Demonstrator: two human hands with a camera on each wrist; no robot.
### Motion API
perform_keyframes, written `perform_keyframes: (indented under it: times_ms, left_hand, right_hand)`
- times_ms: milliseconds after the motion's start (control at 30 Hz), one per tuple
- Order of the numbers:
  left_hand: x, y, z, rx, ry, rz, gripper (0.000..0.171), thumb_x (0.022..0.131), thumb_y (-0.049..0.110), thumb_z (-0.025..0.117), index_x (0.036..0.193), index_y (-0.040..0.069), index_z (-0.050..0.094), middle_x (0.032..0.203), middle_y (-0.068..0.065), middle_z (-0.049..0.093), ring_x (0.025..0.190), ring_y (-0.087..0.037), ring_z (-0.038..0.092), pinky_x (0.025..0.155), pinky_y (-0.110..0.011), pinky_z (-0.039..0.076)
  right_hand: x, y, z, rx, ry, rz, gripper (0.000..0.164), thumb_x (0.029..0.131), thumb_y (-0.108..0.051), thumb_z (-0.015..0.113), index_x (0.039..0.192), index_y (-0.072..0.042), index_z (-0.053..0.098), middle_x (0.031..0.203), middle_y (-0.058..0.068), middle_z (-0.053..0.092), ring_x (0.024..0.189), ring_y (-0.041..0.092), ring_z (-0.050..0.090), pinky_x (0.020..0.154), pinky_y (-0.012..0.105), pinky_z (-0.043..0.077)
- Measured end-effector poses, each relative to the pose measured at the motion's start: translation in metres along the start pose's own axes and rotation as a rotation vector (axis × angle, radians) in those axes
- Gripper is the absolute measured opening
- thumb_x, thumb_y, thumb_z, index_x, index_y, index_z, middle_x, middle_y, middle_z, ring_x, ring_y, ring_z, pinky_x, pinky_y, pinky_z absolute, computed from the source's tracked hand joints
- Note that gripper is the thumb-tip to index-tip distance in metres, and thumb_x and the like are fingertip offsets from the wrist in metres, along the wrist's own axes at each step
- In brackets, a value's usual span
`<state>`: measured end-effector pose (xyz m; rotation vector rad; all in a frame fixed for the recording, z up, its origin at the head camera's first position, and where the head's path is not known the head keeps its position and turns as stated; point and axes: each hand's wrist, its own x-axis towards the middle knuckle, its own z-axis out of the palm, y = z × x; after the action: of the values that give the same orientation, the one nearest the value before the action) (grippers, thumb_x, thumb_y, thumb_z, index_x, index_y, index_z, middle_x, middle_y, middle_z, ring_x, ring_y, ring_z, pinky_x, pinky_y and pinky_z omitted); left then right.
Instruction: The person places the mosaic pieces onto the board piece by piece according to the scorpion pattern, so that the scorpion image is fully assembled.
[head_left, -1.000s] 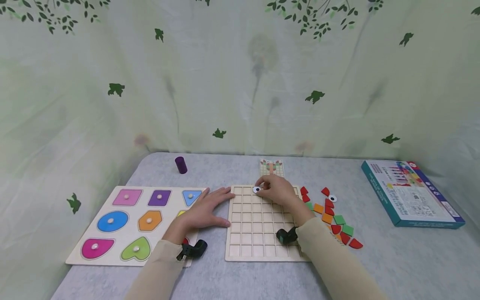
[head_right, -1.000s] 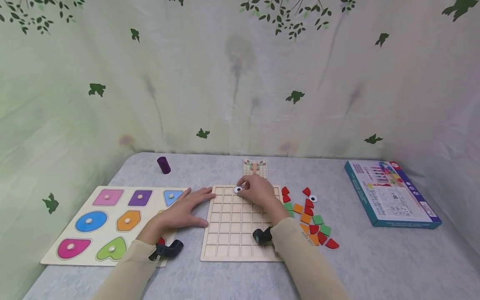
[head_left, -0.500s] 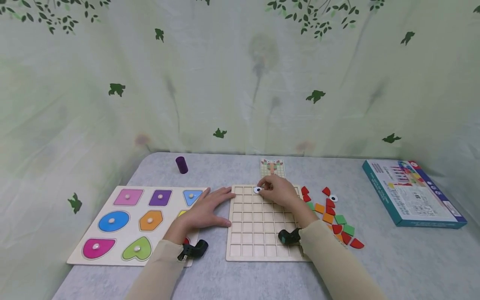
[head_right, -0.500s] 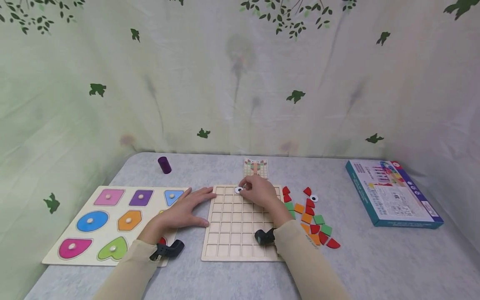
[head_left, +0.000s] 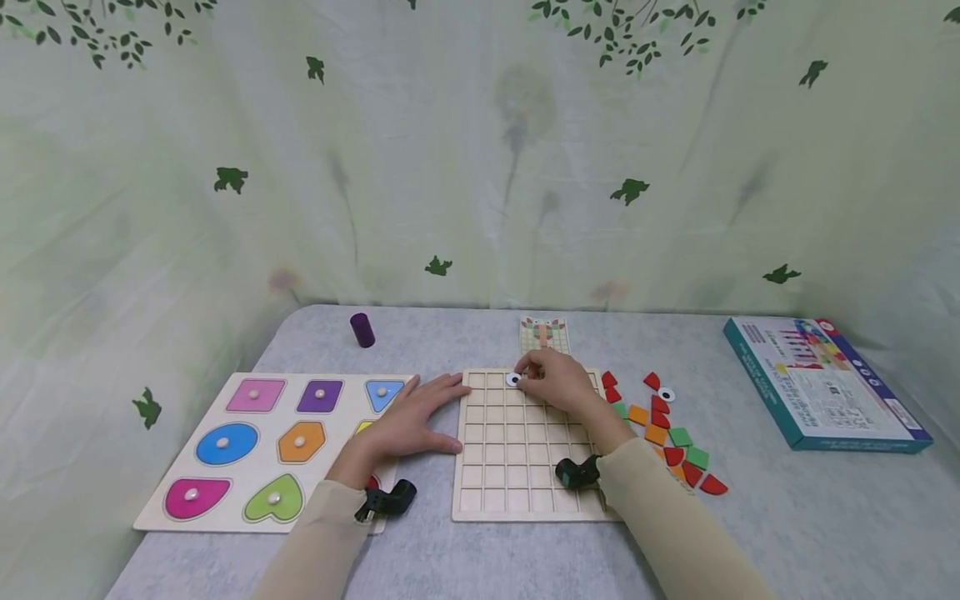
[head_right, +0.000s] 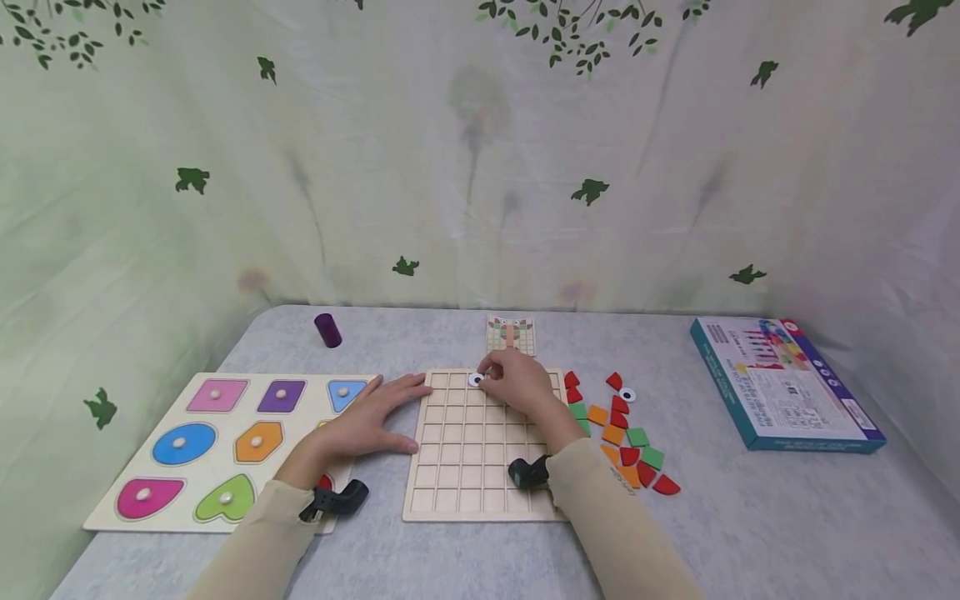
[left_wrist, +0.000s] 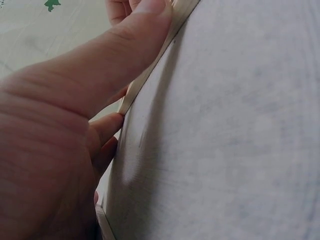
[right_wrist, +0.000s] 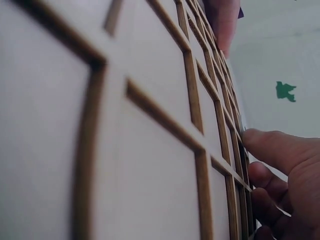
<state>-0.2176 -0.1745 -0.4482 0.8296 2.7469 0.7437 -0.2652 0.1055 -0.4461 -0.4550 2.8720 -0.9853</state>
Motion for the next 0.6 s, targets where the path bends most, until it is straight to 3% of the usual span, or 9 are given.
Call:
perform_keyframes:
  times_ms: [233, 600]
  left_hand:
    - [0.001, -0.002, 0.002, 0.005, 0.006, 0.000, 0.085, 0.078, 0.053, 0.080, 0.151, 0.024, 0.045, 0.165, -0.003, 0.030, 0.154, -0.029, 0.024, 0.126, -0.060, 0.001]
    - [0.001, -0.001, 0.002, 0.003, 0.012, 0.003, 0.086, 0.078, 0.052, 0.080, 0.150, 0.023, 0.046, 0.165, -0.003, 0.029, 0.155, -0.029, 0.024, 0.127, -0.059, 0.001]
  right_hand:
    - [-0.003, 0.003, -0.003, 0.030, -0.003, -0.020, 0.012, 0.093, -0.025, 0.071, 0.103, -0.018, 0.070, 0.089, -0.001, 0.061, 0.080, 0.016, 0.055, 0.073, 0.031, 0.047]
    - [-0.021, 0.002, -0.021, 0.094, -0.084, -0.048, 0.018, 0.098, -0.026, 0.064, 0.112, -0.018, 0.069, 0.103, 0.000, 0.066, 0.092, 0.016, 0.059, 0.085, 0.035, 0.053]
